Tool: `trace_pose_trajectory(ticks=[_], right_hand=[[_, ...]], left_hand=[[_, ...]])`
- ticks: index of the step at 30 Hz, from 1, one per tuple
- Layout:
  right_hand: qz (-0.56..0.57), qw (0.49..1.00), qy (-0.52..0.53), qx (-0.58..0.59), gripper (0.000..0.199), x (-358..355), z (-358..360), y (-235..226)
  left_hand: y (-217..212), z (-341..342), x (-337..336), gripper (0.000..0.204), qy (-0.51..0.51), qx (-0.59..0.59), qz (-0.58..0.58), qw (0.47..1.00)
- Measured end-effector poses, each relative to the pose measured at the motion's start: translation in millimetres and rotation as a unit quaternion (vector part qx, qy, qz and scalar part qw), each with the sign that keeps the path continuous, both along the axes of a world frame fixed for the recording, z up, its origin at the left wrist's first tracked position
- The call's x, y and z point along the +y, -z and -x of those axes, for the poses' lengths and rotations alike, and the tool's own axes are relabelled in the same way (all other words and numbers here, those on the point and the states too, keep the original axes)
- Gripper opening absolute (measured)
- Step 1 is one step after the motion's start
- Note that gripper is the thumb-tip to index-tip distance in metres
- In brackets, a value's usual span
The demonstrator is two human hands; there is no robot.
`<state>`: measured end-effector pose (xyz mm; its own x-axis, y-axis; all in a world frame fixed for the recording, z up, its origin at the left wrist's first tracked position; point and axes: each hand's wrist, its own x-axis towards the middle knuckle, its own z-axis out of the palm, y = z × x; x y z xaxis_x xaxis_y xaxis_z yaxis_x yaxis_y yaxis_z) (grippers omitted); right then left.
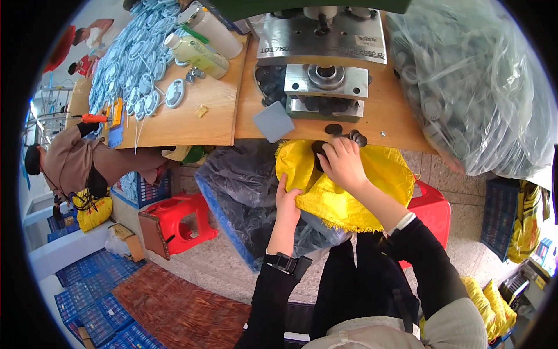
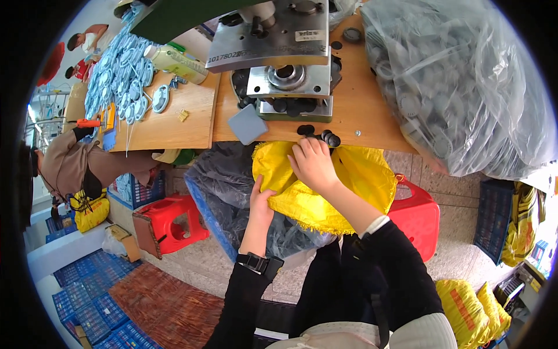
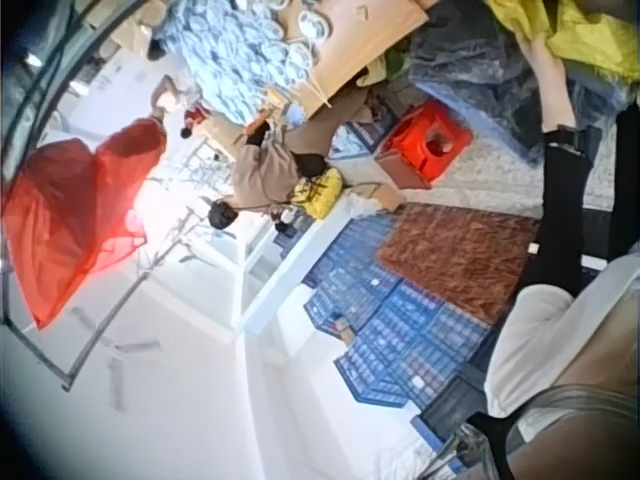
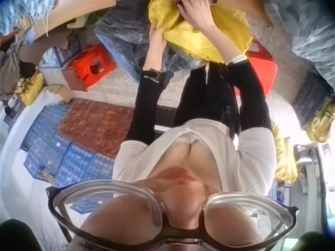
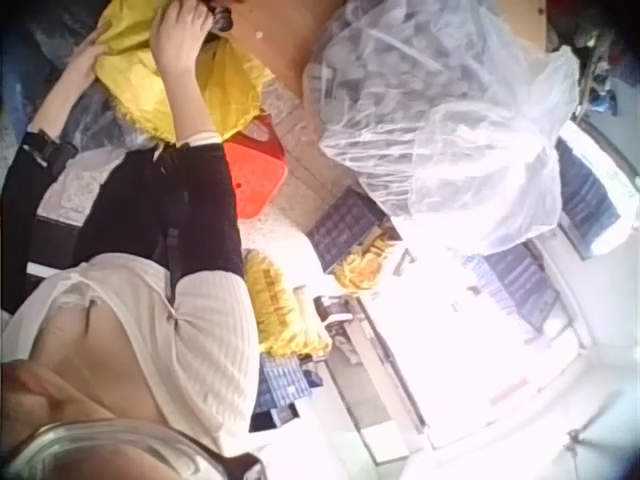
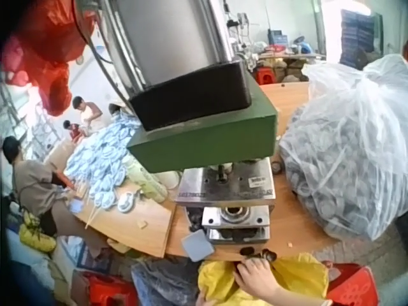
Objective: The recorder uses a press machine and manual handling to assemble or process plastic and rubber manufacturing components, placing finished items into a yellow bag.
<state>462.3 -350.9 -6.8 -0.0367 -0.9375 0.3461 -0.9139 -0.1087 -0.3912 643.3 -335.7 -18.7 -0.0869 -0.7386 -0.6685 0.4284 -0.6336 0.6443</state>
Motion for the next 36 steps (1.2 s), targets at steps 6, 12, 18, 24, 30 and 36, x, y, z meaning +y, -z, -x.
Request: trace_pose_trajectory(ticks=[6,12,18,24,30,36], right_hand=[[-0.025,0.989,0.083,-0.119,0.04,-0.7,22.5,-21.6],[-0.018,0.992,-0.056,-0.112,0.027,17.9,6.6,3.2],[-0.001,0.99,-0.098,-0.098,0.036,-10.1,-33.4,-29.6],[-0.012,0.953,-0.139,0.269,0.073,-135.0,-72.0,-32.7],[-0.211,0.93,-0.192,0.234,0.077,-145.1,-91.0,-60.9],[-0.054,0.989,-0.134,0.041,0.079,-172.6,-128.4,-87.0]], left_hand=[[-1.9,2.2,0.8,0.072,0.0,0.002,0.02,1.0],[13.1,-4.9,4.3,0.073,-0.007,0.017,0.028,0.999],[9.7,-6.8,6.7,0.072,-0.029,0.018,0.016,0.999],[14.4,-2.3,7.5,0.07,-0.039,0.033,0.025,0.998],[11.5,-15.1,13.6,0.071,-0.065,0.042,0.013,0.997],[18.4,-13.5,10.1,0.072,-0.065,0.041,0.025,0.997]])
